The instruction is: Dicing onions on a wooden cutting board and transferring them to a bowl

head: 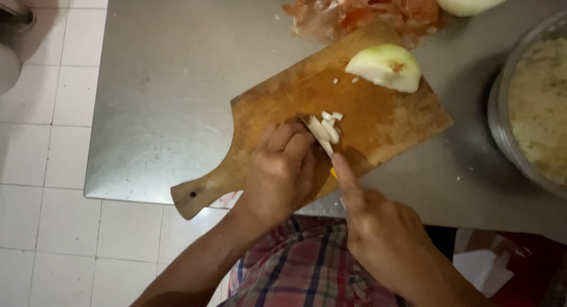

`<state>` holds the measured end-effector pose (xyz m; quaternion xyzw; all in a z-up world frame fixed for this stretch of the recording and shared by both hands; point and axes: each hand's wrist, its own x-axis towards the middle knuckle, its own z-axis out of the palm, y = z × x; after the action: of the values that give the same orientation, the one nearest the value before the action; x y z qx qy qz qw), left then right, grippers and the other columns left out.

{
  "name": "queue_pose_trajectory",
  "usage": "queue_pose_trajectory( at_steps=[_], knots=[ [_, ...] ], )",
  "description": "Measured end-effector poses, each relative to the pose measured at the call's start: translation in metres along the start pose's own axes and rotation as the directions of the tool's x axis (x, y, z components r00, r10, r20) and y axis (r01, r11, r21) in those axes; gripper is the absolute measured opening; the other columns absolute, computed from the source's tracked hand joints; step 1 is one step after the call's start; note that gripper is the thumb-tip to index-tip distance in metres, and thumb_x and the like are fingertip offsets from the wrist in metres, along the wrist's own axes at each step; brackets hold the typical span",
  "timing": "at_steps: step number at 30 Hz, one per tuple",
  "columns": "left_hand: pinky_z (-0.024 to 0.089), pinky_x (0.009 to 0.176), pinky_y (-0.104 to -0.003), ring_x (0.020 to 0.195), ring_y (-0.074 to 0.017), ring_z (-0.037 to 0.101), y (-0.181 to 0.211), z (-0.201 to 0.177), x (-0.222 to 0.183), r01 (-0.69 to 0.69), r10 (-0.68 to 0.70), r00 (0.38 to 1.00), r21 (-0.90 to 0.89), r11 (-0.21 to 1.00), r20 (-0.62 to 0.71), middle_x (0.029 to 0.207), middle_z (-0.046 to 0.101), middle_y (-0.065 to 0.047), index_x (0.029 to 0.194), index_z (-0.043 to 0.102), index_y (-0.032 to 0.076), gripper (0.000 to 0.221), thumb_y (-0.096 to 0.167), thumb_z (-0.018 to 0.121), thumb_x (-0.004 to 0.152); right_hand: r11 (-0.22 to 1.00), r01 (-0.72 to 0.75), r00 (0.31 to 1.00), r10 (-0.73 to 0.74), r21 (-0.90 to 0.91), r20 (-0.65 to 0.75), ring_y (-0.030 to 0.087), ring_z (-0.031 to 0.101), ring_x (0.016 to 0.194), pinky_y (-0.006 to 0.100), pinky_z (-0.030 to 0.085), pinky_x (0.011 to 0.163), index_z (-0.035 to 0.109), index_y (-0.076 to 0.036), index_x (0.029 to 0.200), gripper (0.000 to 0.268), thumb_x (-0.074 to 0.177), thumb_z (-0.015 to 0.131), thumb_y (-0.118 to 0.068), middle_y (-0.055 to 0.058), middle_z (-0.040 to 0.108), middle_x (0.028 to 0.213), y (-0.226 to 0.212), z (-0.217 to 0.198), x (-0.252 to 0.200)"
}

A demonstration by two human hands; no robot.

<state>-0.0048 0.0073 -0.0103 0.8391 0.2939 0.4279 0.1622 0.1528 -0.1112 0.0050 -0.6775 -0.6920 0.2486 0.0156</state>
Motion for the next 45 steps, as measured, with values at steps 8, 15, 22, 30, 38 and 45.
queue_pose_trajectory(
  at_steps=[8,15,22,30,38,45],
  knots=[
    [0.054,0.090,-0.041,0.100,-0.0345,0.066,0.006,-0.015,-0.007,0.105,-0.109,0.994,-0.118,0.987,-0.026,0.112,0.063,-0.022,0.115,0.061,-0.005,0.023,-0.005,0.057,0.092,0.957,0.155,0.962,-0.089,0.245,-0.259,0.034,0.074,0.078,0.046,0.054,0.064,0.032,-0.017,0.163,0.071,0.096,0.056,-0.014,0.012,0.078,0.101,0.005,0.002,-0.002],
    [0.049,0.081,-0.047,0.092,-0.0383,0.056,0.008,-0.030,0.011,-0.139,0.160,0.969,-0.124,0.983,0.187,0.115,0.057,-0.025,0.115,0.064,-0.005,0.022,0.003,0.048,0.101,0.972,0.030,0.902,-0.127,-0.234,-0.412,0.033,0.063,0.054,0.050,0.050,0.038,0.051,-0.011,0.149,0.057,0.097,0.059,-0.034,0.007,0.062,0.082,0.001,0.002,-0.008],
    [0.052,0.088,-0.043,0.105,-0.0368,0.063,-0.001,-0.032,0.028,-0.001,0.017,0.991,-0.120,0.993,0.130,0.116,0.059,-0.022,0.122,0.065,-0.005,0.030,-0.005,0.046,0.099,0.996,0.069,0.906,-0.088,-0.062,-0.414,0.034,0.063,0.062,0.048,0.052,0.051,0.054,-0.020,0.149,0.053,0.097,0.058,-0.030,0.004,0.063,0.083,0.012,-0.025,-0.033],
    [0.040,0.035,-0.044,0.059,-0.0315,0.059,0.024,0.018,0.009,0.199,-0.281,0.956,0.514,0.835,0.087,0.087,0.057,-0.016,0.101,0.062,0.006,0.042,0.048,0.059,0.100,0.963,0.133,0.867,0.000,0.233,-0.498,0.022,0.074,0.109,0.033,0.054,0.093,0.061,0.001,0.136,0.047,0.094,0.063,-0.020,0.016,0.073,0.126,0.052,-0.021,-0.042],
    [0.043,0.069,-0.048,0.080,-0.0357,0.050,0.007,0.020,0.024,-0.076,0.006,0.977,0.318,0.945,0.215,0.100,0.056,-0.018,0.116,0.062,0.000,0.040,0.022,0.071,0.084,0.930,0.051,0.916,0.102,0.363,-0.389,0.019,0.076,0.109,0.030,0.054,0.086,0.055,-0.009,0.149,0.057,0.096,0.058,-0.028,0.012,0.074,0.129,0.061,-0.008,-0.039],
    [0.051,0.086,-0.050,0.099,-0.0399,0.060,0.011,0.004,0.016,-0.050,0.027,0.967,0.085,0.995,0.252,0.119,0.062,-0.023,0.130,0.057,-0.005,0.039,0.010,0.064,0.096,0.858,0.045,0.957,0.109,0.511,-0.268,0.012,0.063,0.131,0.023,0.041,0.100,0.045,-0.017,0.158,0.060,0.098,0.052,-0.024,0.005,0.061,0.152,0.040,-0.023,-0.034]
  ],
)
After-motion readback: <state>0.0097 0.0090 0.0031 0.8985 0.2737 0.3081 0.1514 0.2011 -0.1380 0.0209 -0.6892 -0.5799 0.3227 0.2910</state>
